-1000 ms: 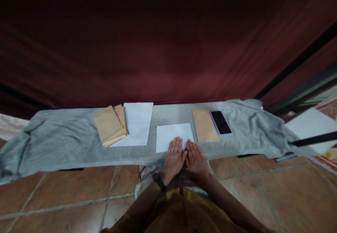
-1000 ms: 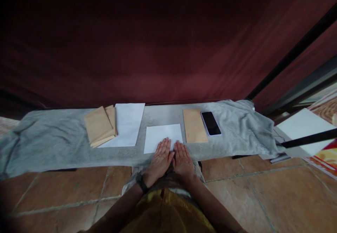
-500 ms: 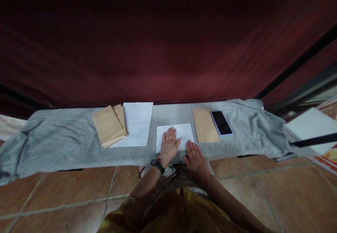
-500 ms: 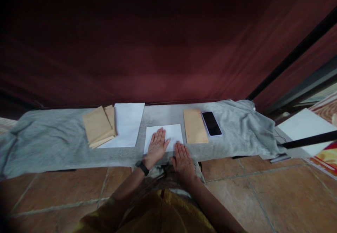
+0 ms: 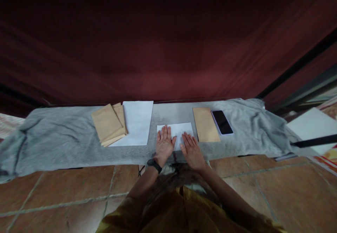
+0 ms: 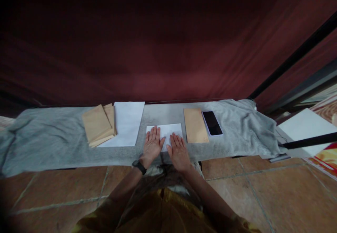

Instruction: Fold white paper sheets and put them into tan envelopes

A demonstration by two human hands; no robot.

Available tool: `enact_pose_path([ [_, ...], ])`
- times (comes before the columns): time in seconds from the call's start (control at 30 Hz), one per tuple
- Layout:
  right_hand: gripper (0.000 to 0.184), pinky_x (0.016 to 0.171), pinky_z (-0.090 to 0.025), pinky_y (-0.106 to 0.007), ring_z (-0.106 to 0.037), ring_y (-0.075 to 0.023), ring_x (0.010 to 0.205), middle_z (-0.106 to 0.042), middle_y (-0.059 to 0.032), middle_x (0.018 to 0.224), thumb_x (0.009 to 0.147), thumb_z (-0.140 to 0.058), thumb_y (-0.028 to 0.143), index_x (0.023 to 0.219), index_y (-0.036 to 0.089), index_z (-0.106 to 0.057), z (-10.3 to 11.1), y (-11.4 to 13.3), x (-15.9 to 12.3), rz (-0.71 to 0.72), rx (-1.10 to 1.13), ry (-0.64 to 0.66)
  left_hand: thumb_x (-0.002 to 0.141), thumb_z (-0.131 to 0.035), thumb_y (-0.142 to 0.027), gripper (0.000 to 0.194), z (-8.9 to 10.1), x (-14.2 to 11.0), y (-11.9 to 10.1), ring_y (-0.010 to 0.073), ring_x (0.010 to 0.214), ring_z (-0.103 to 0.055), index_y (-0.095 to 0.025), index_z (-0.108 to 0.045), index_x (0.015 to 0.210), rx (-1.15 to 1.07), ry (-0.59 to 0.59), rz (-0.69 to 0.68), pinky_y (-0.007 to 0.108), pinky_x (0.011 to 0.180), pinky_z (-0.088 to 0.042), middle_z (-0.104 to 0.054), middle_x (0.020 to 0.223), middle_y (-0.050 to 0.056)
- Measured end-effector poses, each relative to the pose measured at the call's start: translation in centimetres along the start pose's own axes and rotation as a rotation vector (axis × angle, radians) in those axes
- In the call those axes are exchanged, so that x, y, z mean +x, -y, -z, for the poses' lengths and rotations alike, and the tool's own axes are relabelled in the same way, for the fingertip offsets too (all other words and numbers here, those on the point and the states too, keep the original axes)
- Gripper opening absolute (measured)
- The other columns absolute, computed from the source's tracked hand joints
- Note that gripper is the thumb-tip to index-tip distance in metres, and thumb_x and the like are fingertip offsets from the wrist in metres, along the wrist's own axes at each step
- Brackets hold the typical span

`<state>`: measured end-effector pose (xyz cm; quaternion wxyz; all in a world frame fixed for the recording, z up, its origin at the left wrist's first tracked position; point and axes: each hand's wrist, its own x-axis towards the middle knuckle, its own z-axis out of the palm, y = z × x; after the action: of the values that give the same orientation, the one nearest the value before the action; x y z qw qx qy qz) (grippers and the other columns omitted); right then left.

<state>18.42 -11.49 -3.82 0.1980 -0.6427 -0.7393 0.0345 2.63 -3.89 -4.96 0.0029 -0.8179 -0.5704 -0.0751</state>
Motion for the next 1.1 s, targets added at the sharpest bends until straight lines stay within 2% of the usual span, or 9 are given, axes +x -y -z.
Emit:
enact_pose_path([
  [0.13, 0.052, 0.123, -0.031, -0.047, -0.038, -0.0261, 0.15, -0.042, -0.0141, 0.161, 0.108, -0.031, 0.032, 0.153, 0.009, -0.046, -1.2, 0.1, 4.2, -0.007, 0.014, 0.034, 0.104, -0.035, -0.039, 0.063, 0.5, 0.0, -0.5, 0.0309, 0.157, -0.02, -0.005, -0.034, 0.157, 0.031, 0.014, -0.01, 0.053, 0.129, -0.015, -0.03, 0.165, 0.02],
  [0.27, 0.051, 0.123, -0.03, -0.048, -0.04, -0.0265, 0.149, -0.045, -0.0144, 0.159, 0.108, -0.032, 0.032, 0.151, 0.01, -0.049, -3.0, 0.0, 6.3, -0.004, 0.003, 0.065, 0.103, -0.036, -0.034, 0.062, 1.1, 0.0, -0.7, 0.0308, 0.157, -0.02, -0.003, -0.035, 0.157, 0.037, 0.035, -0.018, 0.053, 0.129, -0.013, -0.029, 0.165, 0.02],
  [0.5, 0.052, 0.124, -0.026, -0.047, -0.037, -0.0276, 0.15, -0.04, -0.0124, 0.162, 0.108, -0.034, 0.034, 0.153, 0.012, -0.047, -3.9, -0.5, 6.1, -0.023, -0.063, 0.037, 0.102, -0.036, -0.033, 0.062, 1.2, 0.0, -0.8, 0.0314, 0.157, -0.019, -0.003, -0.035, 0.156, 0.023, 0.052, -0.016, 0.053, 0.129, -0.012, -0.029, 0.165, 0.021],
  [0.7, 0.054, 0.123, -0.026, -0.047, -0.037, -0.0275, 0.15, -0.038, -0.0152, 0.162, 0.107, -0.036, 0.036, 0.155, 0.011, -0.043, -4.1, -1.1, 6.3, -0.098, -0.11, 0.032, 0.103, -0.036, -0.039, 0.064, 0.9, 0.1, -0.8, 0.0309, 0.156, -0.021, -0.004, -0.033, 0.157, 0.012, 0.041, -0.002, 0.055, 0.129, -0.013, -0.03, 0.164, 0.021],
  [0.9, 0.059, 0.122, -0.028, -0.051, -0.039, -0.0306, 0.148, -0.039, -0.0206, 0.161, 0.107, -0.034, 0.039, 0.155, 0.005, -0.04, -4.9, -1.7, 6.1, -0.149, -0.116, -0.051, 0.104, -0.036, -0.045, 0.064, 0.5, -0.3, -0.4, 0.0286, 0.157, -0.022, -0.011, -0.034, 0.159, -0.029, 0.022, 0.053, 0.053, 0.128, -0.017, -0.028, 0.166, 0.017],
  [1.1, 0.062, 0.122, -0.028, -0.052, -0.037, -0.032, 0.149, -0.039, -0.0238, 0.16, 0.107, -0.035, 0.04, 0.156, 0.002, -0.038, -4.9, -2.3, 5.5, -0.154, -0.099, -0.083, 0.105, -0.034, -0.049, 0.068, -0.1, -0.4, 0.2, 0.0288, 0.156, -0.023, -0.007, -0.032, 0.159, -0.063, -0.037, 0.089, 0.052, 0.127, -0.022, -0.03, 0.165, 0.02],
])
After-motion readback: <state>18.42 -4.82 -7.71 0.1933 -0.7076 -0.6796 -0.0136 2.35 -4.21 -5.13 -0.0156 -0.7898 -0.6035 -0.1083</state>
